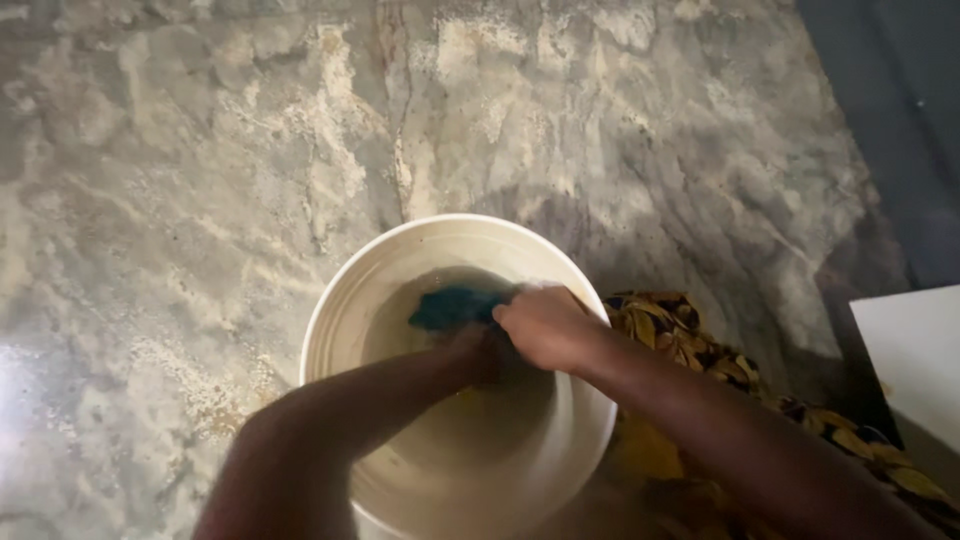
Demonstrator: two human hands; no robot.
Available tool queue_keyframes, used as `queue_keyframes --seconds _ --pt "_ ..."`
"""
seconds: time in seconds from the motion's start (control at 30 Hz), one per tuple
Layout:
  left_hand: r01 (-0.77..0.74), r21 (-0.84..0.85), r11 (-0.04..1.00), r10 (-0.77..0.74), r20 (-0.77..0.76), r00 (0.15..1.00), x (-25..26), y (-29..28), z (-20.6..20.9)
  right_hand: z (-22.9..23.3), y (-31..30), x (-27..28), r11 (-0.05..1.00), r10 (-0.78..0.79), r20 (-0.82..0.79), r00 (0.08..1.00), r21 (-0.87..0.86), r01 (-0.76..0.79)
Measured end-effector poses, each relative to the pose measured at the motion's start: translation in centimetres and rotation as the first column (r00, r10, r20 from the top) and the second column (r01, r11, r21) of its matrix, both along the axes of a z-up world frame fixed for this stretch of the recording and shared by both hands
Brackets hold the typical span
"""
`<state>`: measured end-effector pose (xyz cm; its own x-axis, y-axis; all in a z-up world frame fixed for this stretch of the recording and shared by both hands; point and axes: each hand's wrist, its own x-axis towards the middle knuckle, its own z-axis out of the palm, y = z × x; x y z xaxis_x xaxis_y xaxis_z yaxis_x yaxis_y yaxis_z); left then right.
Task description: The person wipes the inside of a white drawer using a blue cloth, rinses the cloth in a bucket of water, and continues wiping the drawer.
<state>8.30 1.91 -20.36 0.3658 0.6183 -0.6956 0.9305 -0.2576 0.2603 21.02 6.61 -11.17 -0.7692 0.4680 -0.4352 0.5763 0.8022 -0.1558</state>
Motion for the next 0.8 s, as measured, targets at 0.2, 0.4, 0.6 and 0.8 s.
queue_keyframes --seconds 0.2,0.4,0.6,0.8 --pt "0.068 -0.038 0.997 -0.068 -0.001 0.998 -0.4 -2.0 2.4 1.0 -0.3 0.2 0.993 0.118 0.027 0.993 0.001 -0.118" --pt "-0.040 -0.042 0.998 0.045 0.126 0.991 2.4 -1.7 -1.5 0.3 -0.5 1.1 0.998 0.065 -0.133 0.989 0.023 -0.062" --pt "-0.108 -0.003 0.994 0.107 0.166 0.980 3.1 0.0 -1.6 -0.1 -0.1 0.9 0.998 0.058 -0.063 0.996 -0.009 -0.059" --pt "0.027 0.017 0.999 -0.029 0.147 0.989 -0.9 -1.4 6.1 -0.8 -0.5 1.5 0.992 0.117 -0.037 0.992 0.043 -0.115"
